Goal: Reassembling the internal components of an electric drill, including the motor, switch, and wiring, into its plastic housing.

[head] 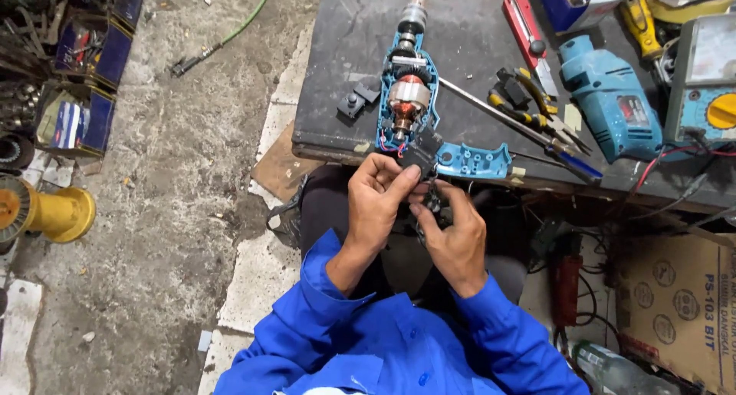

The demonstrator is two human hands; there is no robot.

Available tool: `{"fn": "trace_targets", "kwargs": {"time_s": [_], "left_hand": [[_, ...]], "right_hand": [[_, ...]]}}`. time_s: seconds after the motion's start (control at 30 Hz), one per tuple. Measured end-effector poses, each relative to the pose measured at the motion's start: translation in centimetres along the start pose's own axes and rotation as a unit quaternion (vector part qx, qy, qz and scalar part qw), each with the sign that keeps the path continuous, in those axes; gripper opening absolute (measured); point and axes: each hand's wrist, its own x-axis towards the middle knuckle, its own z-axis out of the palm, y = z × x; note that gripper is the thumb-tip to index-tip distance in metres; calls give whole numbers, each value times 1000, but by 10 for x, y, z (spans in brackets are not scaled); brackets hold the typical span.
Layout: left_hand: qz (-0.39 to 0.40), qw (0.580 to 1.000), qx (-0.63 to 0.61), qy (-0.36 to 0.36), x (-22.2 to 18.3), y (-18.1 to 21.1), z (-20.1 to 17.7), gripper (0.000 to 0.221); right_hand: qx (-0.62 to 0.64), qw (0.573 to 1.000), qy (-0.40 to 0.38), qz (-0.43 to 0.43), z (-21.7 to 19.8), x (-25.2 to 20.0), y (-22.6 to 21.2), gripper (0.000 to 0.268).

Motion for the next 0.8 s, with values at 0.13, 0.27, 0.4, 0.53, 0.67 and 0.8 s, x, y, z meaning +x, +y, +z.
{"fn": "trace_targets", "kwargs": {"time_s": [0.13,0.27,0.4,0.53,0.67,0.8], "left_hand": [[5,1000,-4,2,1,-2,3,29],[8,1000,9,1,-2,2,9,29],[14,1000,2,-9,-1,1,13,27],[12,1000,1,-6,-4,1,12,25],[-31,999,-13,-11,-8,-8,8,29],[-61,998,-13,-29,-10,-5,7,33]], "right_hand": [[75,995,-21,62,-10,-3,6,15],[5,999,-14,34,-31,1,-9,15],[-86,994,12,-68,-44,14,-14,14],[-128,985,25,-116,-50,22,-7,15],[-202,961,39,-183,-57,31,3,19],[-209,954,30,-214,-60,41,4,20]]}}
